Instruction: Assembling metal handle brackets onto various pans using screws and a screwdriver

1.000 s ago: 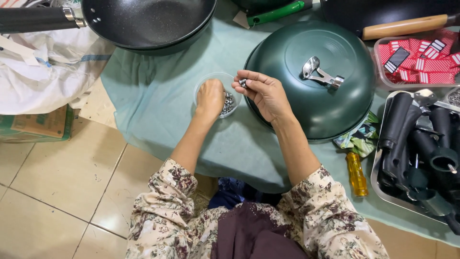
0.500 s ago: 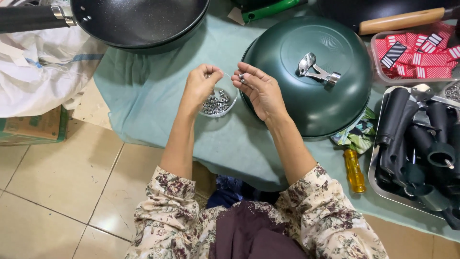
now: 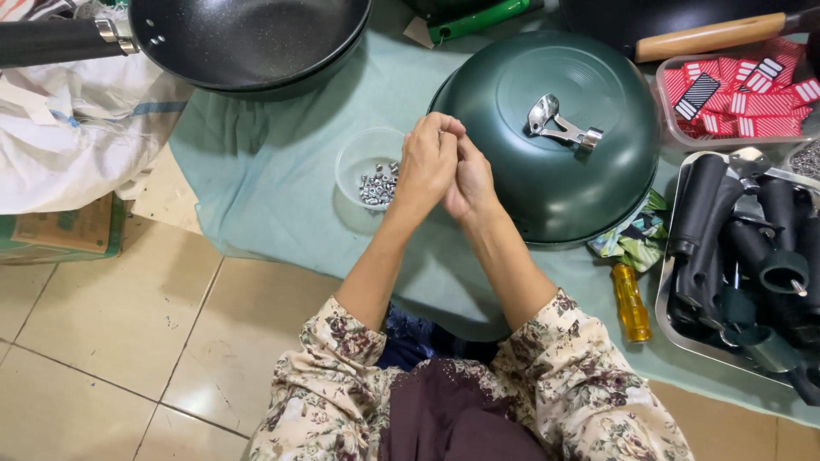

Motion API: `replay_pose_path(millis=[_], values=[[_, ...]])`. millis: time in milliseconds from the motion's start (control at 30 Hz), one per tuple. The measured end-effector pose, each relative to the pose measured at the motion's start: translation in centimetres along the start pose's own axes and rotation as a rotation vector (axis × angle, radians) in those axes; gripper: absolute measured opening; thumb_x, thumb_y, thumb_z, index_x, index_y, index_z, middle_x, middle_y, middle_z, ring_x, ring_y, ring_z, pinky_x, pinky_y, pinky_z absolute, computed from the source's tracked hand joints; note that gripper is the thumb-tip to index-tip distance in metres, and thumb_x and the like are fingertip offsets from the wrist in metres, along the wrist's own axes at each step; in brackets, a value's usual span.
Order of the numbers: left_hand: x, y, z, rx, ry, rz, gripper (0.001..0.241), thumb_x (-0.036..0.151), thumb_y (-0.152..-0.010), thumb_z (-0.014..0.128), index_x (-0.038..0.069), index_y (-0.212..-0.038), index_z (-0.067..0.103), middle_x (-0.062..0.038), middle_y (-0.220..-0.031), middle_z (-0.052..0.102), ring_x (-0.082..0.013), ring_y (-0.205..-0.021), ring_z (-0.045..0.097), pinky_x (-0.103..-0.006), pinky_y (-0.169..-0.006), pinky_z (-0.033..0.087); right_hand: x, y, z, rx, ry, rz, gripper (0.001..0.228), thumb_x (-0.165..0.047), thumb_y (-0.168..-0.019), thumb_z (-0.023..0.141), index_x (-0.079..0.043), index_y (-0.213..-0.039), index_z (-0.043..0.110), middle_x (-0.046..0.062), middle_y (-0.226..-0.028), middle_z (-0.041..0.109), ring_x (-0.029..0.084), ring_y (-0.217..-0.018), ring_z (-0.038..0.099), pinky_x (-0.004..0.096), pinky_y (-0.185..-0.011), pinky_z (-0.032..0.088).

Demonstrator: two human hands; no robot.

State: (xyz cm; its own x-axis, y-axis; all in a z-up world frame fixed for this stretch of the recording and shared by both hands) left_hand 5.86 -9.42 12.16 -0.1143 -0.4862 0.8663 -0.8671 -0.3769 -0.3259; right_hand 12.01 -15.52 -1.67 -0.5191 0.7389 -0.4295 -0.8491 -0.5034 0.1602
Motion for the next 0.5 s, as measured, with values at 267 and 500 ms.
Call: replay_pose_path(millis=[267,500], values=[[1.9,1.7,-1.5,-0.040,0.169,-0.082,0.032,0.020,-0.100,0.044,0.019,-0.121,0.069,-0.012,-0.116,0.076,-0.0319,-0.113,0.071,-0.0453,-0.099,0.054,-0.6,-0.4,-1.7,0.042,-0.031,0.005,0.037,-0.033,-0.104,0.058,0.001,-0.112,0.072,0.016,-0.110,0.072,0.027,-0.111,0.070,0.042,-0.108,0.056],[1.1,6.0,-8.2,0.278,-0.111,0.216,0.023,0.004,-0.093,0.065,0.015,-0.111,0.073,-0.005,-0.113,0.070,-0.0268,-0.121,0.064,-0.0401,-0.107,0.045,-1.4,2.9,4.3,0.023,-0.058,0.070,0.045,-0.026,-0.102,0.063,0.010,-0.129,0.064,0.030,-0.120,0.068,0.038,-0.117,0.069,0.046,-0.110,0.056]])
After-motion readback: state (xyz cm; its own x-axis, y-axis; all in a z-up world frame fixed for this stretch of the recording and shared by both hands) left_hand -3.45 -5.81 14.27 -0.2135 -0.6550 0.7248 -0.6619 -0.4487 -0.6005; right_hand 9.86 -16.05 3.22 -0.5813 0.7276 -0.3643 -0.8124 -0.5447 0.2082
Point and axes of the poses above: each hand's wrist, its own y-axis away from the middle knuckle, its own z-axis out of the palm, x = y × z, the point moved 8 cm from there along -y, towards the middle knuckle
